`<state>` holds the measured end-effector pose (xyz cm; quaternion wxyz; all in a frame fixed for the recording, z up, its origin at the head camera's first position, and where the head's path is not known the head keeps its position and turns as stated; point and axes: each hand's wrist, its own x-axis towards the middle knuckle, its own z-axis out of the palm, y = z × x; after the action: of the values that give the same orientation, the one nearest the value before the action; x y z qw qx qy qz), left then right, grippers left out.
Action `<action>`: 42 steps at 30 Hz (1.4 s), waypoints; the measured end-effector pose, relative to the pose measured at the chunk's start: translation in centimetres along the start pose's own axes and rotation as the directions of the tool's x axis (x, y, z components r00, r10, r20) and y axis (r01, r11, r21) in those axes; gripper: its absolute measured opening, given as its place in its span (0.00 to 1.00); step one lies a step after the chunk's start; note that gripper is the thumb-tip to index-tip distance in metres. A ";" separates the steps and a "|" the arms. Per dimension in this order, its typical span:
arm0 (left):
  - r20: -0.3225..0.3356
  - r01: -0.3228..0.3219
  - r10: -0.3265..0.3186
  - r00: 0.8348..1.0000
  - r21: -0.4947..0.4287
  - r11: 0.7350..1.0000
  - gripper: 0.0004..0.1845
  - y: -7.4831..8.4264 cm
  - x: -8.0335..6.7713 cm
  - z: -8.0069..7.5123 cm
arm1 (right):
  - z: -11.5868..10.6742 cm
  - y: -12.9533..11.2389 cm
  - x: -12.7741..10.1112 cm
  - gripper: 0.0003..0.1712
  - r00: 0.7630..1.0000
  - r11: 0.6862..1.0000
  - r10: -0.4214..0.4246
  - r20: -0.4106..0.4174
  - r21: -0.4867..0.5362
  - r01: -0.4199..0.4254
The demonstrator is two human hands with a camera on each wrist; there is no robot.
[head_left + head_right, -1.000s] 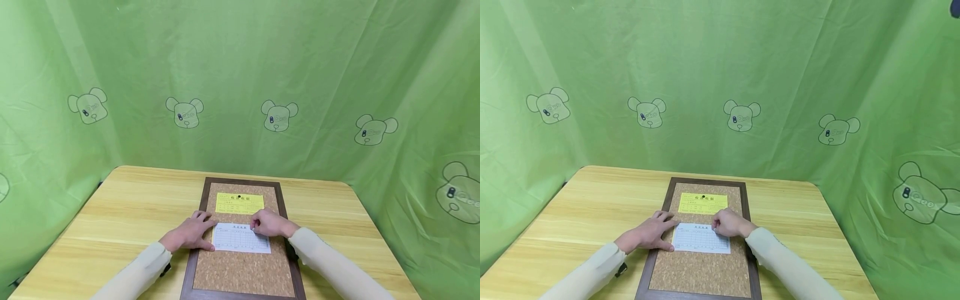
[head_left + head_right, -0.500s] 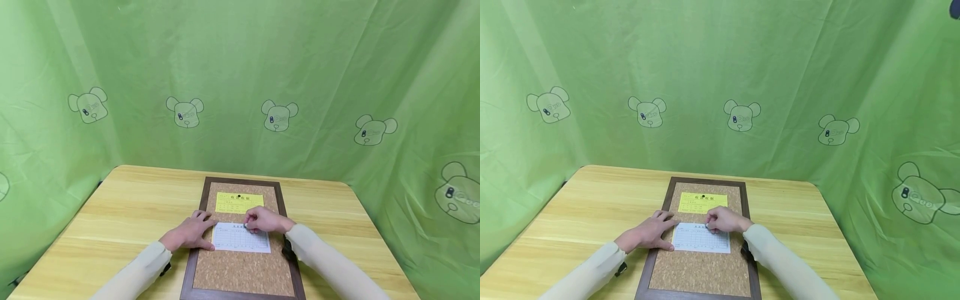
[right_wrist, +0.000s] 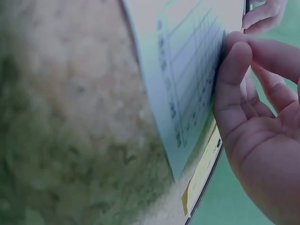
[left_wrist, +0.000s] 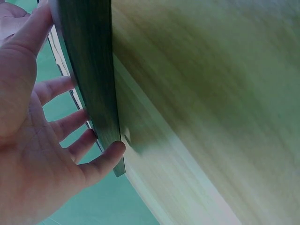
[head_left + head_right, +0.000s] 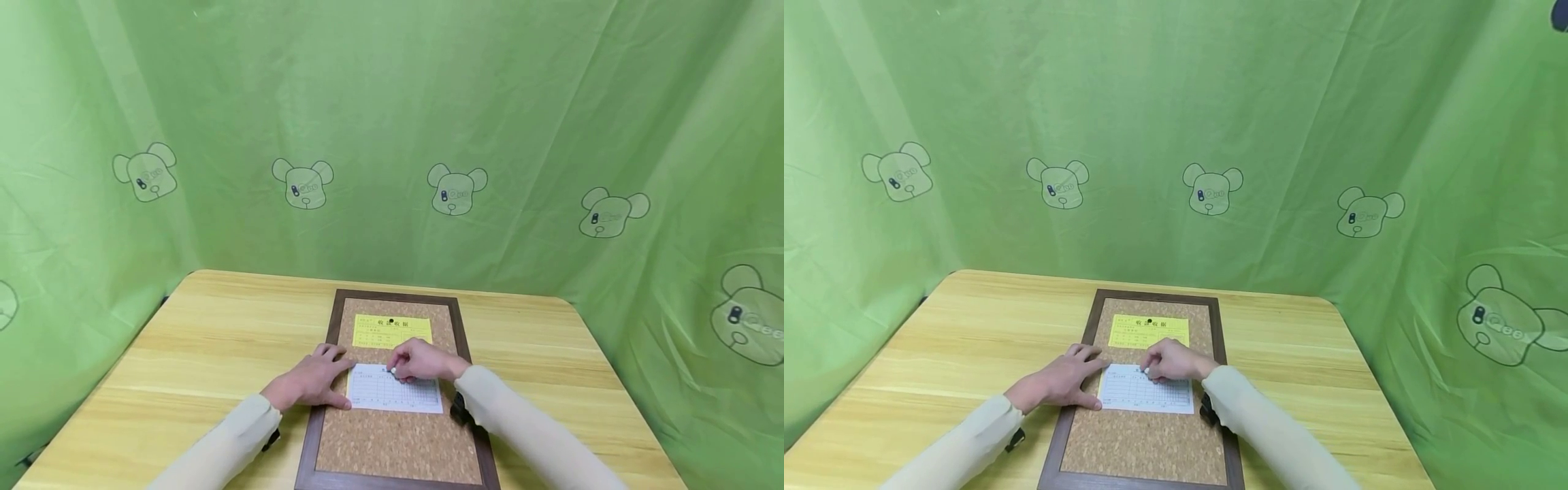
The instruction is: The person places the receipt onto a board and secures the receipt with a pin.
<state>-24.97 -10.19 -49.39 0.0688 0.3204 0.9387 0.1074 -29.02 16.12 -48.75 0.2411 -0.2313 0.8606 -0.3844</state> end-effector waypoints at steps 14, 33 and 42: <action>0.003 0.000 0.000 1.000 0.004 1.000 0.44 0.1 0.1 0.2 | 0.3 -0.3 0.2 0.07 1.000 0.999 -0.014 0.000 0.030 0.014; -0.001 -0.001 0.001 1.000 0.001 1.000 0.45 0.0 0.1 0.1 | 0.2 -0.2 0.6 0.05 0.998 0.996 0.062 -0.004 0.059 -0.062; 0.001 0.002 -0.002 1.000 0.001 1.000 0.44 0.0 0.0 -0.1 | 0.2 -0.7 0.7 0.07 0.997 0.997 0.072 -0.030 0.026 -0.071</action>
<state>-24.98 -10.17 -49.29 0.0690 0.3195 0.9390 0.1066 -29.28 15.18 -48.52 0.2442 -0.1911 0.8671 -0.3897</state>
